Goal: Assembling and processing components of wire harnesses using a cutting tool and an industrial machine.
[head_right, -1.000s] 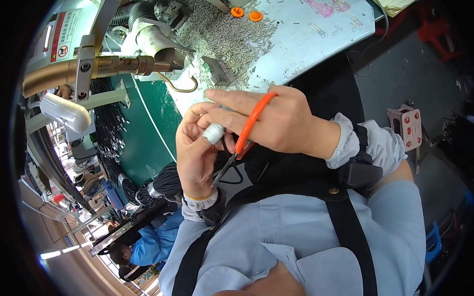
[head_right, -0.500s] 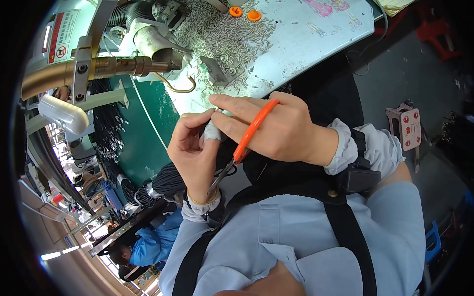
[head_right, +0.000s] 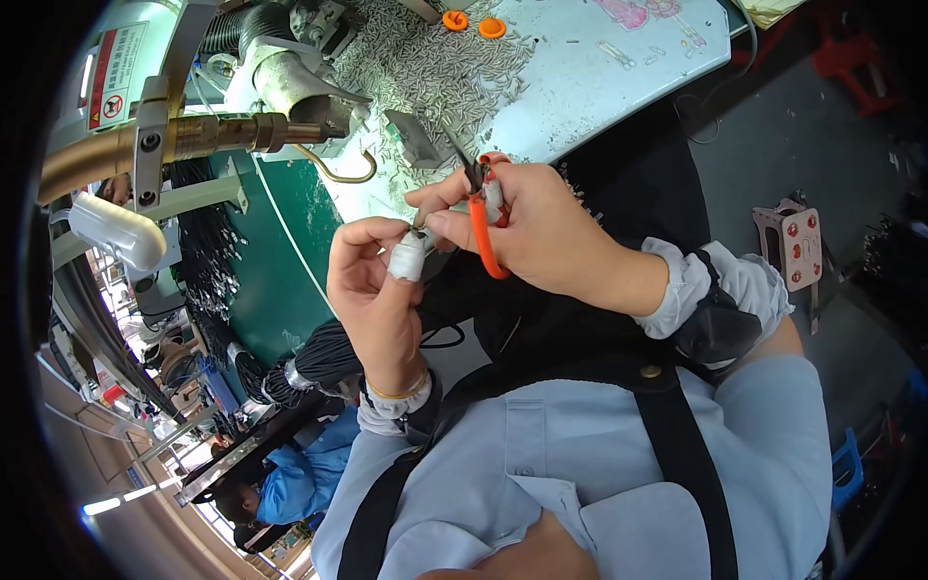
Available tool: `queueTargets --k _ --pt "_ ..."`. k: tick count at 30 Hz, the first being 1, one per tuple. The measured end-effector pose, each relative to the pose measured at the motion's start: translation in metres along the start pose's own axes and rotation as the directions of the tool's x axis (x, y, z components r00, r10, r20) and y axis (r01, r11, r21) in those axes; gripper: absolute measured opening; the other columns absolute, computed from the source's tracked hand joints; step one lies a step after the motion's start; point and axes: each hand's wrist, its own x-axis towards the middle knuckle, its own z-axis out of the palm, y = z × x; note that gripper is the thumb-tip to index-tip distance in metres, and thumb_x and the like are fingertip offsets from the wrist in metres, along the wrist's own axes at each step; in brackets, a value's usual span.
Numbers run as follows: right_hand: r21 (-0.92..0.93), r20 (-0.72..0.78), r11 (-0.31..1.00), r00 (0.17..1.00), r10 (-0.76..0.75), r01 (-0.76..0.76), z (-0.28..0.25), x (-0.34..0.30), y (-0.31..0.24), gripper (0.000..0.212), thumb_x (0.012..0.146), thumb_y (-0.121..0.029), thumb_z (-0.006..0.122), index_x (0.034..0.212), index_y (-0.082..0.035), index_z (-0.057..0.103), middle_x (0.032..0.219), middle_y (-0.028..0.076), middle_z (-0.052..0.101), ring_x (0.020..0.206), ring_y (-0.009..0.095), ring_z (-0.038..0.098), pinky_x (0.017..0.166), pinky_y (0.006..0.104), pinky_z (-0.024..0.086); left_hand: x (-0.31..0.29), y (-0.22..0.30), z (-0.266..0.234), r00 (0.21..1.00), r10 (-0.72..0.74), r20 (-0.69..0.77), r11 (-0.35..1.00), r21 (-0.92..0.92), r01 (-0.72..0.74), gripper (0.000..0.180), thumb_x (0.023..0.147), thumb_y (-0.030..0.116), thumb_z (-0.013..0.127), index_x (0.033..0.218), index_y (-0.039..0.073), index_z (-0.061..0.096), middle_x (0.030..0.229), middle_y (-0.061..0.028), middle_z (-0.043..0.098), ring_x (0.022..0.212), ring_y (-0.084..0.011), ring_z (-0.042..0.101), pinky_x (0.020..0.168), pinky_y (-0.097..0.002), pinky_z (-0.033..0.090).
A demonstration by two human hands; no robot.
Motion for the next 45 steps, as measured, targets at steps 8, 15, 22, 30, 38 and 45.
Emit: queueTargets --k 8,15,22,30,38,45 --pt "-0.798 0.120 0.516 0.921 -0.371 0.312 0.006 -0.011 -0.001 0.007 0.084 -0.003 0.051 0.088 0.004 0.051 0.105 0.019 0.058 0.085 0.014 0.059 0.068 0.0240 0.047 -0.006 -0.002 -0.007 0.890 0.371 0.267 0.636 0.625 -0.453 0.024 0.068 -0.015 0.056 0.090 -0.005 0.054 0.080 -0.0051 0.052 0.070 -0.0101 0.054 0.064 -0.0205 0.045" --pt "-0.555 0.034 0.818 0.987 -0.158 0.150 -0.005 -0.007 0.006 0.003 0.084 0.001 0.049 0.087 0.003 0.049 0.094 0.018 0.061 0.086 0.015 0.060 0.065 0.0233 0.047 -0.003 0.000 0.004 0.983 0.175 0.053 0.953 0.242 -0.183 0.026 0.070 -0.015 0.055 0.094 -0.006 0.051 0.086 -0.0071 0.054 0.079 -0.0113 0.055 0.068 -0.0220 0.045" --pt "-0.666 0.068 0.726 0.983 -0.168 0.170 -0.003 -0.006 -0.019 0.018 0.077 -0.012 0.063 0.080 0.001 0.051 0.066 0.012 0.059 0.064 0.014 0.061 0.052 0.0264 0.045 -0.001 0.002 -0.003 0.997 0.049 0.059 0.998 0.039 -0.051 0.023 0.074 -0.013 0.054 0.096 -0.008 0.050 0.089 -0.0079 0.054 0.085 -0.0111 0.054 0.076 -0.0212 0.042" --pt "-0.875 0.065 0.476 0.995 -0.069 0.090 -0.002 -0.012 -0.005 0.036 0.067 -0.030 0.072 0.068 -0.001 0.051 0.050 0.008 0.052 0.043 0.026 0.053 0.041 0.0306 0.039 -0.003 0.001 -0.006 0.980 0.180 0.084 0.980 0.076 -0.186 0.022 0.073 -0.015 0.054 0.094 -0.009 0.051 0.085 -0.0069 0.052 0.081 -0.0099 0.053 0.076 -0.0200 0.042" --pt "-0.727 0.030 0.686 0.998 0.056 -0.017 -0.004 -0.013 0.007 0.028 0.076 -0.023 0.066 0.070 -0.001 0.050 0.047 0.006 0.046 0.040 0.017 0.050 0.040 0.0297 0.038 0.010 0.003 -0.005 0.999 -0.031 0.034 0.995 0.097 0.028 0.020 0.074 -0.011 0.054 0.093 -0.005 0.053 0.081 -0.0039 0.053 0.066 -0.0047 0.049 0.056 -0.0155 0.037" --pt "-0.315 -0.142 0.934 0.981 0.131 -0.170 -0.001 0.003 -0.010 0.023 0.082 -0.019 0.059 0.074 0.000 0.050 0.049 0.002 0.045 0.040 0.008 0.045 0.039 0.0235 0.037 0.059 -0.009 -0.016 0.982 -0.161 0.100 0.949 -0.258 0.182 0.014 0.078 -0.003 0.054 0.092 -0.001 0.054 0.070 -0.0003 0.051 0.048 -0.0014 0.035 0.040 -0.0161 0.022"
